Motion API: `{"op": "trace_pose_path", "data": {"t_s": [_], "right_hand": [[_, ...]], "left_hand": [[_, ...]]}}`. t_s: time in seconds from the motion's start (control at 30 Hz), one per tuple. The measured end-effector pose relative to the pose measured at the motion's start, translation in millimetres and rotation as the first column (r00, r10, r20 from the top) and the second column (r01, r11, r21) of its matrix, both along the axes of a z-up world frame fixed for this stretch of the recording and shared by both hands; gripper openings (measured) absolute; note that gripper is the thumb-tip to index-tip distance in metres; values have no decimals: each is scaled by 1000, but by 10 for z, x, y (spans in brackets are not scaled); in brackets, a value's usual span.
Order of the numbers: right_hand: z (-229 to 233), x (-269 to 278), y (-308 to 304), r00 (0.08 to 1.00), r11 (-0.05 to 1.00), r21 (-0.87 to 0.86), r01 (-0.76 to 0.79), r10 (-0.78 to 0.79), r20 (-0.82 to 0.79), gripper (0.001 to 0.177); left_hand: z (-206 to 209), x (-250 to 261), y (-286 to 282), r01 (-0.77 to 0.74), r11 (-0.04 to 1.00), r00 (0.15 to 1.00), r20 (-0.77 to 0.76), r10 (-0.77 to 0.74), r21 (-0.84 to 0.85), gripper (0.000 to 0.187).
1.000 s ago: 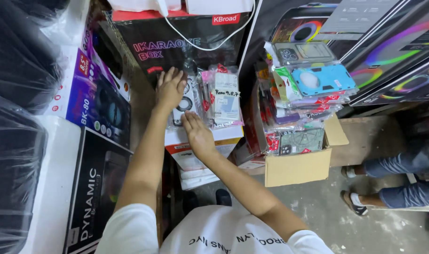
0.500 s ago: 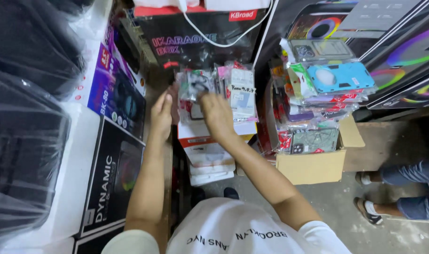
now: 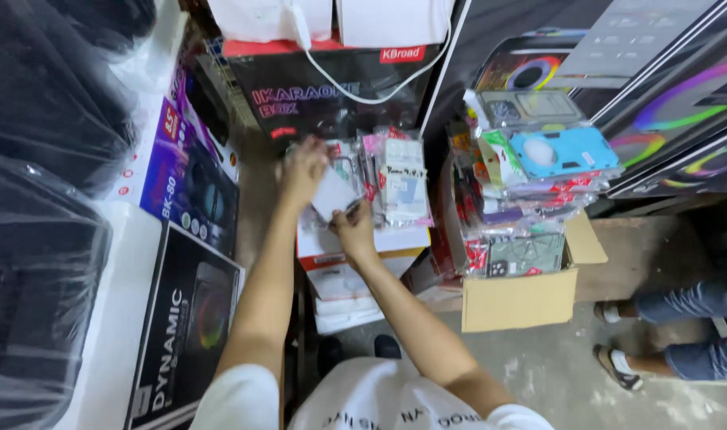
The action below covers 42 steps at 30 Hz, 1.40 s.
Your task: Sorting and organizing packaged phone cases from one box to another or onto a shelf.
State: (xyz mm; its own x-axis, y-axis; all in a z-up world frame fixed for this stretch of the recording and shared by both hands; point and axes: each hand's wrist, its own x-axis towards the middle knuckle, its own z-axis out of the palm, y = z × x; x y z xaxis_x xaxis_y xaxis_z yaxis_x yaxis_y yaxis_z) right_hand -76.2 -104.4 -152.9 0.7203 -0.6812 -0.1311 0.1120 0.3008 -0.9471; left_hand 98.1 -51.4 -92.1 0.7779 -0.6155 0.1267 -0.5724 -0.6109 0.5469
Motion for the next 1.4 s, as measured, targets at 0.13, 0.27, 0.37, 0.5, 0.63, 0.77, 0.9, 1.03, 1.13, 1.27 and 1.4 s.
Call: {"op": "trace_pose_path", "data": {"t_s": [0.13,0.27,0.37,0.5,0.63,0.77,0.9,1.03,1.13,1.27,1.4], "right_hand": [[437,27,55,1000,1000,-24,-2,2,-6,40],[158,8,5,997,999,8,-32,32,-66,42],[296,-1,10,998,1000,-12,-29,28,-63,45],[652,18,152,999,1000,-20,-6,6,-46,52],[566,-4,145,997,1000,-15,-4,2,-80,52],[537,-10,112,998,996,-86,0,-5,-61,52],[1504,-371,404,992,892,-445,-72,20,-121,46],[1839,-610,541,995,562,-821,-99,37,-95,46],[1813,-609,467,990,734,-676,-66,133,48,52],[1285,-434,130,991,943,-314,-106,74,-113,51],[1076,-263,-37,944,864,-474,-172,7,-329,56]], "left_hand": [[-408,341,-94,-135,990,989,-60,133,-27,41],[115,-707,290,-35,996,996,74,41,-80,46],[445,-700,248,88,996,993,76,-86,-15,45],[-135,177,5,-130,992,992,-10,130,5,46],[42,-335,222,-159,985,987,-21,158,-60,48],[35,-865,613,7,940,999,48,10,-341,43],[548,-1054,860,-204,805,950,-311,26,-558,41],[1043,-1063,829,-567,317,664,-650,-370,-760,44],[712,-837,818,-624,292,625,-687,-372,-725,61],[616,-842,794,-343,596,912,-410,26,-726,66],[458,-778,519,208,920,976,134,-172,-333,57]]}}
